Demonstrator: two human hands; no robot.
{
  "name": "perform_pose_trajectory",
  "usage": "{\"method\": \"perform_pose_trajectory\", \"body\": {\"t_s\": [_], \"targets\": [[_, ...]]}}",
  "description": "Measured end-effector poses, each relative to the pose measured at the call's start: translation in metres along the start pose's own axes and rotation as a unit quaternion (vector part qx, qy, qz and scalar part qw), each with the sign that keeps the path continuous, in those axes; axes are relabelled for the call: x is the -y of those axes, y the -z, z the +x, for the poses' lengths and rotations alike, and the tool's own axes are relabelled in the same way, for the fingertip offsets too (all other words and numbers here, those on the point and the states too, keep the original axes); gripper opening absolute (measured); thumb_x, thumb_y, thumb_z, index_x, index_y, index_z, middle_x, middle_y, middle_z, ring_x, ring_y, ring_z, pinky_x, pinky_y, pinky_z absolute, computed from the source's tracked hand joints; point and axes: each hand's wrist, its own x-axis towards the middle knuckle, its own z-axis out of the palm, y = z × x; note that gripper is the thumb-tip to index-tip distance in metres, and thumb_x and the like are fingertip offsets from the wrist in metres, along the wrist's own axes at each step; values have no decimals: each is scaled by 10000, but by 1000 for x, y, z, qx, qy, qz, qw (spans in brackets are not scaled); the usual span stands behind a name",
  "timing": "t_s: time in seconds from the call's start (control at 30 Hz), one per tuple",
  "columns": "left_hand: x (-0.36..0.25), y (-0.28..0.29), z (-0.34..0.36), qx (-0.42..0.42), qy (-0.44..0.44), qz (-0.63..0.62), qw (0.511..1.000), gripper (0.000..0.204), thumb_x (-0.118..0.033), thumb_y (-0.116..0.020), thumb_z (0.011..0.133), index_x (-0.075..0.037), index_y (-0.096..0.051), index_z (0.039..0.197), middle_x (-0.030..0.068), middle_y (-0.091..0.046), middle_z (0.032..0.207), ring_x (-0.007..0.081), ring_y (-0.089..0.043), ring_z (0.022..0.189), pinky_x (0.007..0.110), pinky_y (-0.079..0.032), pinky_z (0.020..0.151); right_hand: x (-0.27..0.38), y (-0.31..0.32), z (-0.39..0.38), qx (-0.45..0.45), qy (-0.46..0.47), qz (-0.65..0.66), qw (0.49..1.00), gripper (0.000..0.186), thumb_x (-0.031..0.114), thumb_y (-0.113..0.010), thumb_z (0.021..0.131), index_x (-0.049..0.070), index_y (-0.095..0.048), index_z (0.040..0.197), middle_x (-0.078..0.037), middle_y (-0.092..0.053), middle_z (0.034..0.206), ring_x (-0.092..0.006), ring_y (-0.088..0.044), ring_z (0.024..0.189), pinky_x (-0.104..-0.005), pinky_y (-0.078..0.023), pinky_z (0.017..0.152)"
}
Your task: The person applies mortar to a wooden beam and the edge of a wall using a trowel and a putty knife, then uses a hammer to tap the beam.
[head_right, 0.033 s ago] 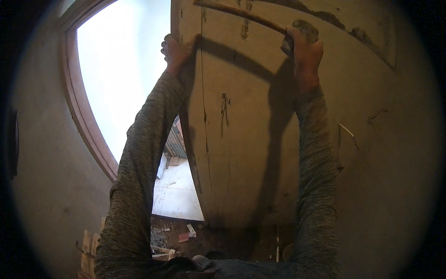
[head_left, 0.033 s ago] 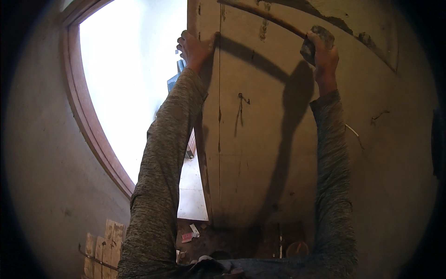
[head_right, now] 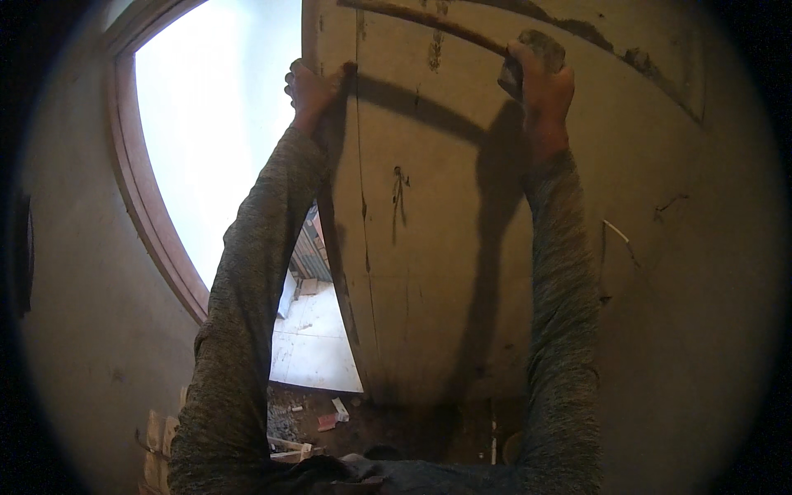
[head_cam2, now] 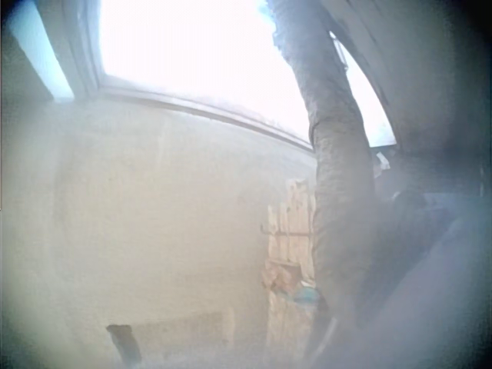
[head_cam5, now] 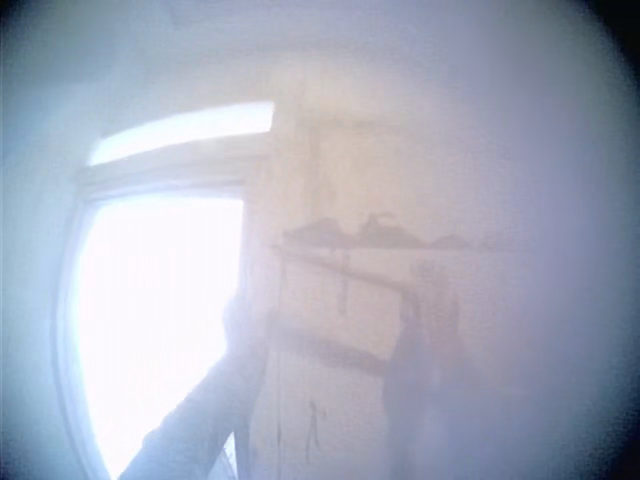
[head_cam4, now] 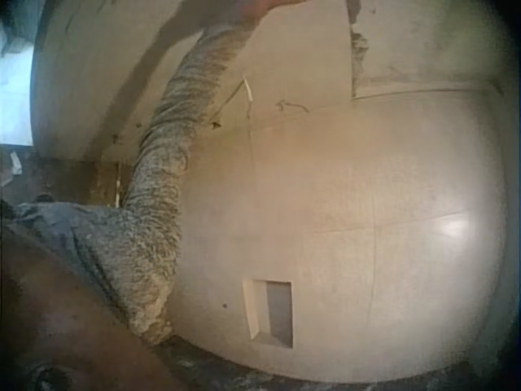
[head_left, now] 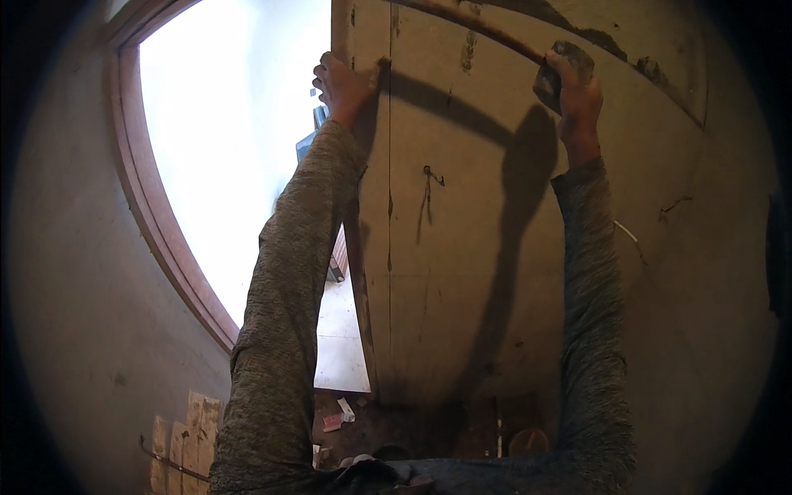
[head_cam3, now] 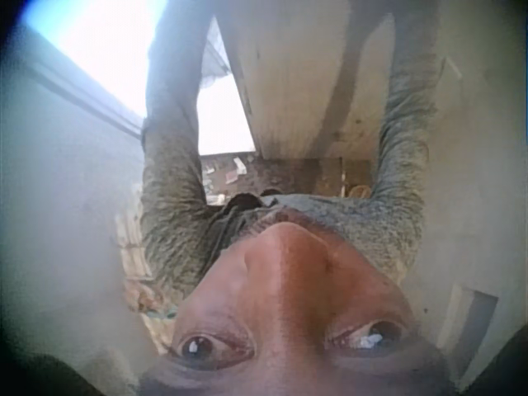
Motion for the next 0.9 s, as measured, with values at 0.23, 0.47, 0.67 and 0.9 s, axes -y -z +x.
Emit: {"method": "perform_pose_trajectory", "body": {"t_s": [0.23,0.47,0.67,0.9], "targets": [[2,3,10,47,19,-60,997,1215,-566,-895,640,97,-234,1414,364,-300,1429,510,-269,1387,660,-279,1099,-21,-22,17,40,-17,64,997,260,205,-762,858,45,-682,1046,-42,-678,926,-145,-670,806,-312,-583,700],[3,-2,11,53,14,-59,997,1269,-580,-889,629,96,-175,1431,361,-283,1443,508,-245,1397,663,-251,1104,-40,-33,18,14,-40,40,998,277,218,-774,844,33,-686,1030,-55,-691,956,-149,-672,847,-308,-550,755],[1,-4,14,49,-4,-68,996,1189,-555,-889,645,98,-215,1376,355,-304,1404,493,-295,1350,663,-292,1063,-45,-42,28,-26,42,-44,998,243,215,-722,896,49,-698,1072,-50,-698,983,-162,-677,840,-313,-558,765],[5,-7,12,43,-15,-57,997,1150,-548,-890,650,110,-244,1337,348,-342,1347,495,-328,1311,653,-319,1041,-36,-54,24,-38,27,-154,987,281,219,-783,855,57,-709,1072,-37,-697,1008,-152,-669,832,-294,-549,744]]}}
